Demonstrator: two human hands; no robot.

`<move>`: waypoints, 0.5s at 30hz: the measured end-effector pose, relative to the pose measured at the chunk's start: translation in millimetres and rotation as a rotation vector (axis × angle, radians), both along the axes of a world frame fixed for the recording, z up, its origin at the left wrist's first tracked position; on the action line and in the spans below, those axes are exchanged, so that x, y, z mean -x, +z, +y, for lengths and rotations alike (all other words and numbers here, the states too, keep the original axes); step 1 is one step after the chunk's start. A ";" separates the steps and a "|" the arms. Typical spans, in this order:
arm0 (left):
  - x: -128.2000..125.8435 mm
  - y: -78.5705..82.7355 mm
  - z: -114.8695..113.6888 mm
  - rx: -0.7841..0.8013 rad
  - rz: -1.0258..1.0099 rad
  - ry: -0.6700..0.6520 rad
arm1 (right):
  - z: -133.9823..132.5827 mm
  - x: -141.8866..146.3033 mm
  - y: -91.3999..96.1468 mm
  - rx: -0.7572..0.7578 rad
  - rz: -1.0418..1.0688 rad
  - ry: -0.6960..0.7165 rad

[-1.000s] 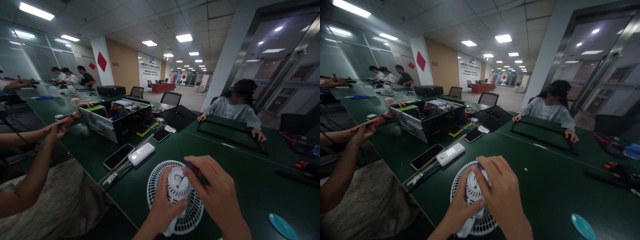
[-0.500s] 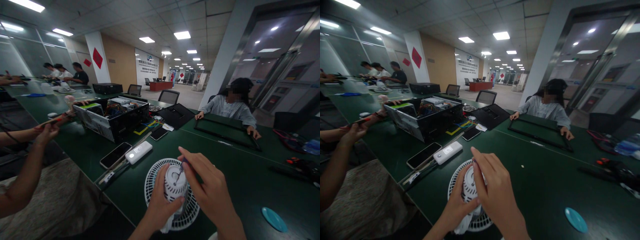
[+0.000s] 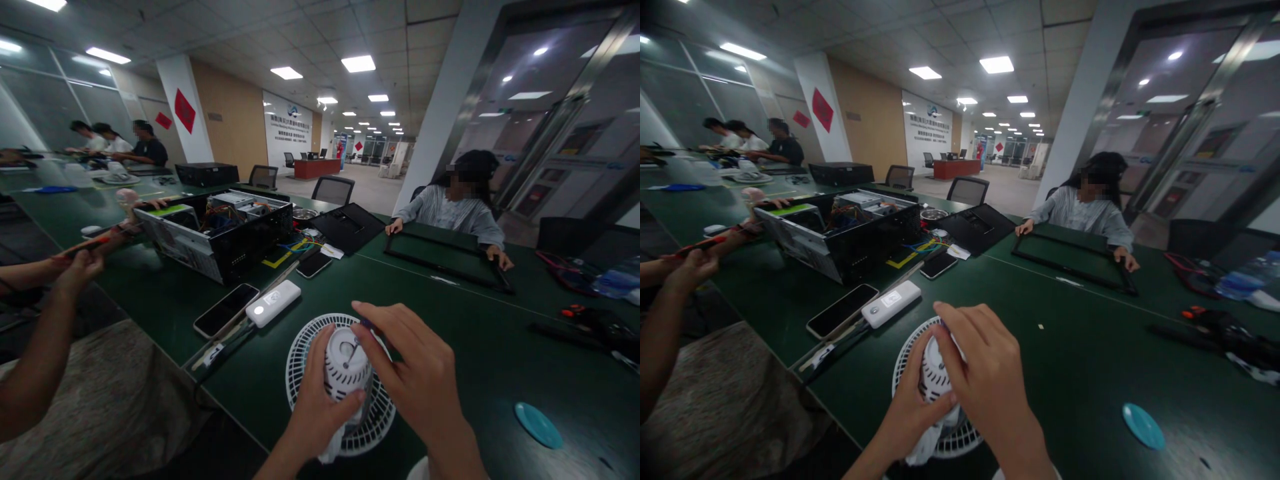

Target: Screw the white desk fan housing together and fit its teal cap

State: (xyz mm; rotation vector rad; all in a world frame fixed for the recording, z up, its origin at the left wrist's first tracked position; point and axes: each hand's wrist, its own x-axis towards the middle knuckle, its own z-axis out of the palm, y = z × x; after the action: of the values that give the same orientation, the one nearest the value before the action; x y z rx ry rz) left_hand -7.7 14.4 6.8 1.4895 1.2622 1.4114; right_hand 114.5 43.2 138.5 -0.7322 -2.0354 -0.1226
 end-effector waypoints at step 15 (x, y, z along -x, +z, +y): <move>0.2 0.1 -0.5 0.027 0.022 0.020 | -1.1 -1.0 1.4 0.064 -0.003 0.003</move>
State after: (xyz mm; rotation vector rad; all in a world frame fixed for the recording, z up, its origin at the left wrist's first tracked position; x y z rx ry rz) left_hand -8.0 13.9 6.9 1.4814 1.3081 1.3888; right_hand 115.5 42.1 139.9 -0.7695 -2.0506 -0.0572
